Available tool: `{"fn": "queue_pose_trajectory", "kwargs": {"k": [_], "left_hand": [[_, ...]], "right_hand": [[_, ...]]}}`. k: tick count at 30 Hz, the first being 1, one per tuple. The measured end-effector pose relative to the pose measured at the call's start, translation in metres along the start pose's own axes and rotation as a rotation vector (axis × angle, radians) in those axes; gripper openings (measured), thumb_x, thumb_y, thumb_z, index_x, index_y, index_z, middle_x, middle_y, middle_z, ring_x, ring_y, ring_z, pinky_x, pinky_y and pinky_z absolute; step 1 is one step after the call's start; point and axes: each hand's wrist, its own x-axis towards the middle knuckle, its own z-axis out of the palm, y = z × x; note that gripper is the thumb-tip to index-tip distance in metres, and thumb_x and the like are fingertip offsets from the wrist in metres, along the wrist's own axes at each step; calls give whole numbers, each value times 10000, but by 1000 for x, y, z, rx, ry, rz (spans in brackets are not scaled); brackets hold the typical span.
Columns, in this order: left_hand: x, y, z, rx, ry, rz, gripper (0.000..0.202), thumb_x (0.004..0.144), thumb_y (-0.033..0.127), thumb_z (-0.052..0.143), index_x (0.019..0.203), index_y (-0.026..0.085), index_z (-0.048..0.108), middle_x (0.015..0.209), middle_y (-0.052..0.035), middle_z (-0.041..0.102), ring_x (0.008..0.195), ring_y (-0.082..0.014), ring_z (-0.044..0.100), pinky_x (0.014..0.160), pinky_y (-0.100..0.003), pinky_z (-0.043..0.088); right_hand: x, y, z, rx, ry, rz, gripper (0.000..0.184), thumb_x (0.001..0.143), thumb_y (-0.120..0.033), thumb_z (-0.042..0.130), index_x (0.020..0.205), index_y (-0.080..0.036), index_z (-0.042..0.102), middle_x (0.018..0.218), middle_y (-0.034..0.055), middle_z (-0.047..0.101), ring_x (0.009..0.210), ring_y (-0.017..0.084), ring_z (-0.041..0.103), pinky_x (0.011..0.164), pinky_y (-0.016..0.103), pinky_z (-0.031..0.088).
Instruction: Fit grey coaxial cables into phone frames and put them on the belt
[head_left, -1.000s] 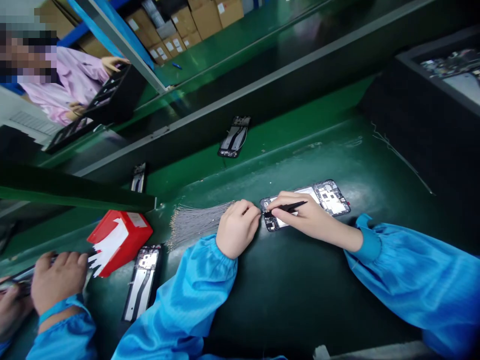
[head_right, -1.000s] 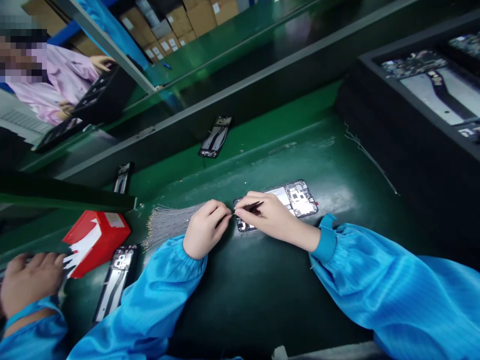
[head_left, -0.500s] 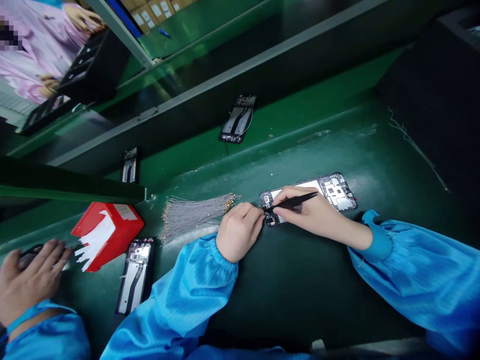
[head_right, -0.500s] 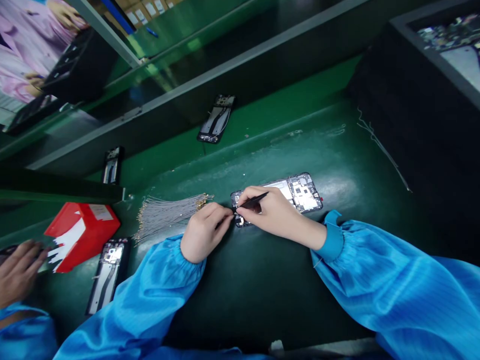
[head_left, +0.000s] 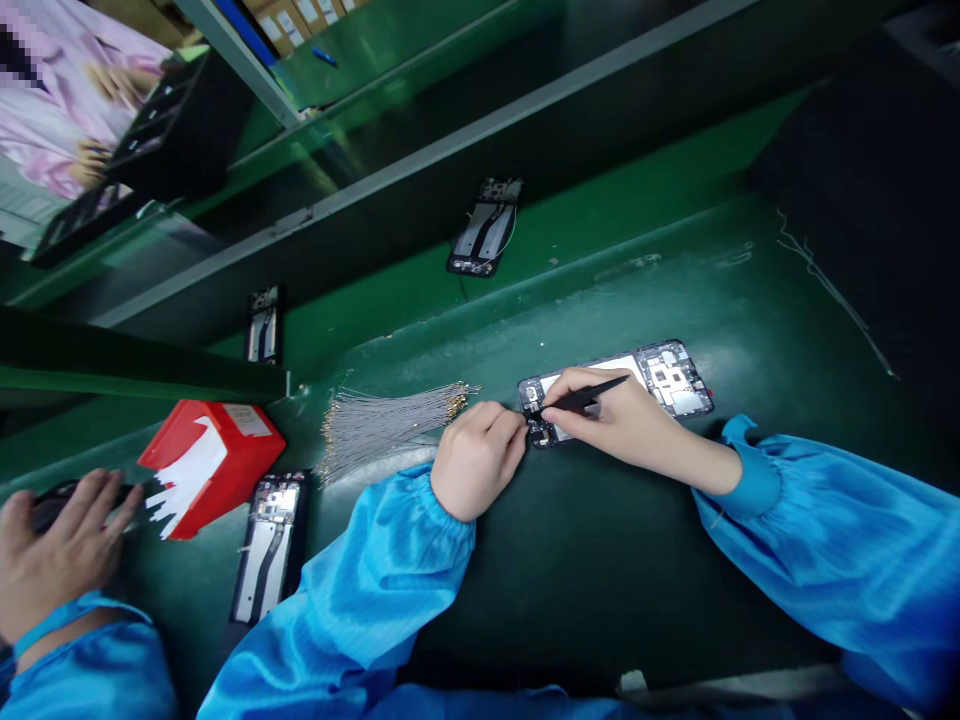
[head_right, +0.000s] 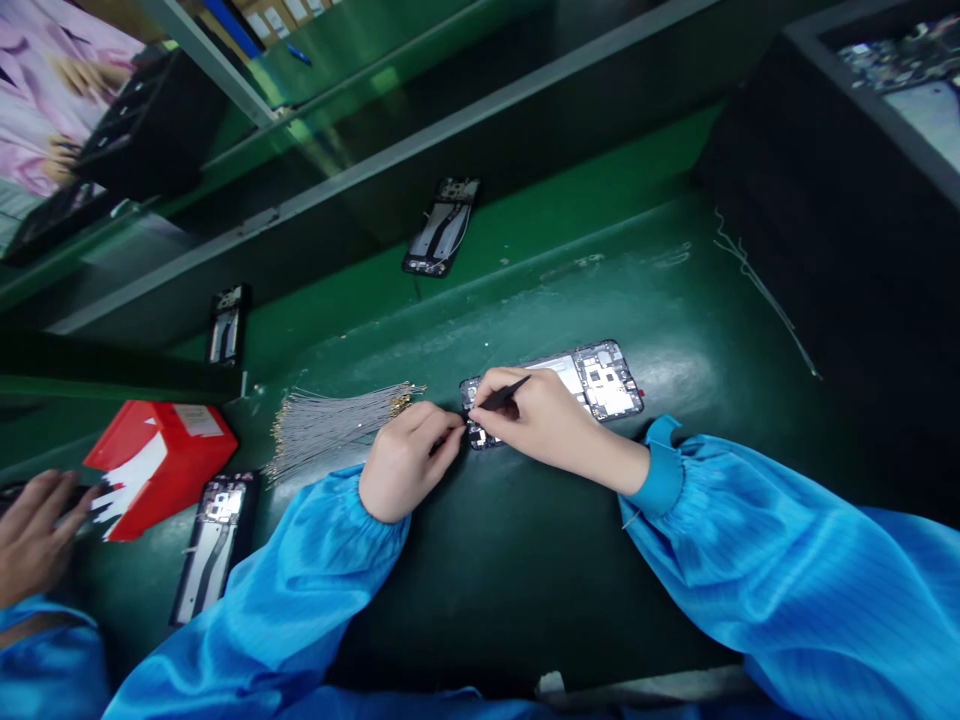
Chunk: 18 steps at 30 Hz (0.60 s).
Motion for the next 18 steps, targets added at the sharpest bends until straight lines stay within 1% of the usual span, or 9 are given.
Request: {"fn": "queue_pose_trajectory", "kwargs": {"k": [5, 11, 13, 18], "left_hand": [[0, 0, 0, -7, -3, -4, 200, 872, 222, 411, 790, 149, 577, 712, -40, 547, 663, -133, 515, 615, -241, 440], [1, 0, -1, -27, -27, -11, 209, 872, 211, 398, 782, 146, 575, 712, -44, 548, 670, -139, 521, 614, -247, 442], [1, 0, -1, -30, -22, -14, 201, 870, 213, 401, 783, 150, 571, 703, -36, 538, 655, -132, 514, 604, -239, 435], [2, 1, -2, -36, -1, -22, 186, 864, 217, 414, 785, 156, 571, 675, -20, 516, 628, -123, 498, 580, -226, 420]], "right_hand": [[-1, 0, 1, -20, -10, -41, 8, 766, -178, 550, 763, -181, 556, 720, -2, 598, 655, 109, 547, 594, 226, 419], [-3, 1, 4, -69, -23, -198, 39, 800, -166, 494, 778, -180, 524, 738, 19, 549, 665, 115, 502, 610, 241, 399], [-3, 1, 4, -56, -22, -194, 38, 799, -161, 491, 780, -185, 514, 737, 13, 536, 664, 112, 492, 608, 237, 394], [-3, 1, 3, -37, -6, -124, 55, 794, -160, 501, 745, -186, 498, 697, -9, 514, 632, 101, 476, 588, 225, 376]]}}
